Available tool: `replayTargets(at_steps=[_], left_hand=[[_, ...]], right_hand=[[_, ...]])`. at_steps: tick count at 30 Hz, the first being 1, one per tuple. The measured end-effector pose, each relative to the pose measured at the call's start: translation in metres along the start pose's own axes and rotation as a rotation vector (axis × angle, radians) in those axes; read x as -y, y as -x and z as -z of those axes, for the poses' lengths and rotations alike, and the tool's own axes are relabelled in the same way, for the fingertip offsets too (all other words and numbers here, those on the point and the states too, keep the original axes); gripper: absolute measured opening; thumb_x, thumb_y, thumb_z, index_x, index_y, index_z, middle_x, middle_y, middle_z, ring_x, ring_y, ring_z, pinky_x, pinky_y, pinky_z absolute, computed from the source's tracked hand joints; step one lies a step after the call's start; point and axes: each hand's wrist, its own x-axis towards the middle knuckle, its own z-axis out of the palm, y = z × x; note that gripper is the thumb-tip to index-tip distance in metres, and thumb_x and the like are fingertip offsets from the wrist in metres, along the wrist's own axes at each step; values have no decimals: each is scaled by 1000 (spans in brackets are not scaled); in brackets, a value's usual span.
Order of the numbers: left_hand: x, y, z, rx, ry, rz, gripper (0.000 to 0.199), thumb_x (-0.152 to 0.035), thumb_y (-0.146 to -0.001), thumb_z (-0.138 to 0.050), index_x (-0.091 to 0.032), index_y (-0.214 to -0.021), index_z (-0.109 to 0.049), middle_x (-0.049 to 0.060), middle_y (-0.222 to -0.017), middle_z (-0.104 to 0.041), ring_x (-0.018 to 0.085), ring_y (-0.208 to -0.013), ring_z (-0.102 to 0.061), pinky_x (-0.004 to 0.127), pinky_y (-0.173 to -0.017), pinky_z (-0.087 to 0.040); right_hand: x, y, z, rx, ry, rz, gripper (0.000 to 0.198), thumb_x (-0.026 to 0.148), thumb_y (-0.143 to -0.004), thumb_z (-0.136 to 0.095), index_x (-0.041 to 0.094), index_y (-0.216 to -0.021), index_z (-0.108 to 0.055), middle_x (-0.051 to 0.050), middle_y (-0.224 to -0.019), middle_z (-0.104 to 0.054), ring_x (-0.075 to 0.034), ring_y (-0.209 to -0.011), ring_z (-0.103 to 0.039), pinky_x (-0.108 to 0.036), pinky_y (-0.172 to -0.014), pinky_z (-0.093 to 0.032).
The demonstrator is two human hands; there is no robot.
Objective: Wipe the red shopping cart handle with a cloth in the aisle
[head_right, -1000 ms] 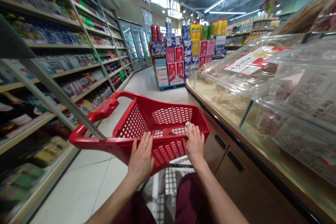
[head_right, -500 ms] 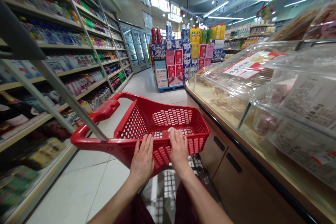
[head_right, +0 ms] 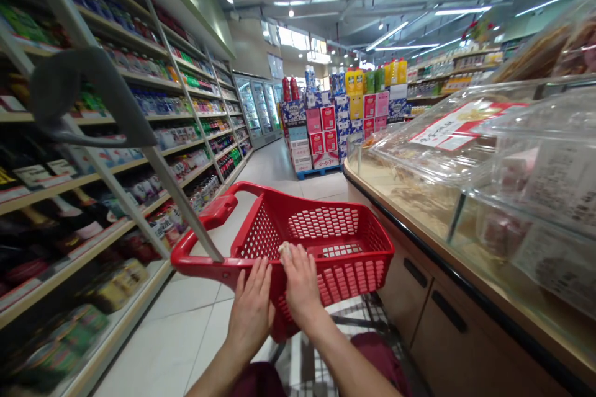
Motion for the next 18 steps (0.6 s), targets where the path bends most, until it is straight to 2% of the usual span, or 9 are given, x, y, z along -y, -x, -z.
replayTargets(at_steps=[3,5,7,10,14,16,18], left_hand=[[22,-2,14,-94,20,-25,48,-14,-72,-38,-13,-118,-48,8,-123,-52,18,-119,-40,40,-108,-8],[45,-1,28,-179,-39,93,48,-14,-74,-37,-12,-121,-45,11,-123,-51,20,-120,-39,44,-107,-9],[65,2,40,-210,-125,227,51,-13,-74,-36,-8,-124,-39,15,-127,-46,22,-123,-35,48,-106,-11],[78,8,46,-117,-181,263,57,-12,-70,-37,-6,-127,-34,16,-133,-39,23,-126,-29,47,-105,-14],[79,13,42,-57,-197,253,64,-12,-64,-39,-6,-127,-35,14,-135,-36,22,-127,-27,45,-105,-15],[81,14,42,-57,-200,236,67,-12,-61,-39,-8,-127,-35,12,-134,-37,22,-126,-28,45,-106,-14],[83,15,45,-48,-198,219,68,-13,-59,-39,-9,-127,-37,12,-134,-38,22,-126,-29,45,-106,-14]], right_hand=[[26,-11,-3,44,-92,68,55,2,-77,-32,23,-128,-40,-3,-134,-39,-18,-125,-29,-40,-101,-25],[24,-12,-1,67,-98,54,57,1,-76,-32,24,-127,-40,-2,-135,-38,-19,-126,-27,-41,-101,-23],[19,-11,1,78,-74,-17,59,-2,-74,-32,23,-127,-41,-4,-135,-37,-21,-126,-28,-44,-101,-22],[35,-14,-1,60,-87,-56,59,-2,-75,-31,22,-129,-39,-5,-136,-36,-21,-125,-29,-43,-101,-23],[80,-25,-8,35,-154,106,52,9,-81,-38,26,-130,-35,-2,-138,-33,-20,-126,-27,-41,-102,-23],[79,-27,-7,45,-132,130,50,10,-82,-38,27,-128,-38,-1,-137,-33,-20,-126,-27,-42,-102,-23],[56,-24,0,72,-60,69,52,4,-80,-34,27,-126,-41,-2,-135,-37,-20,-125,-30,-43,-101,-24]])
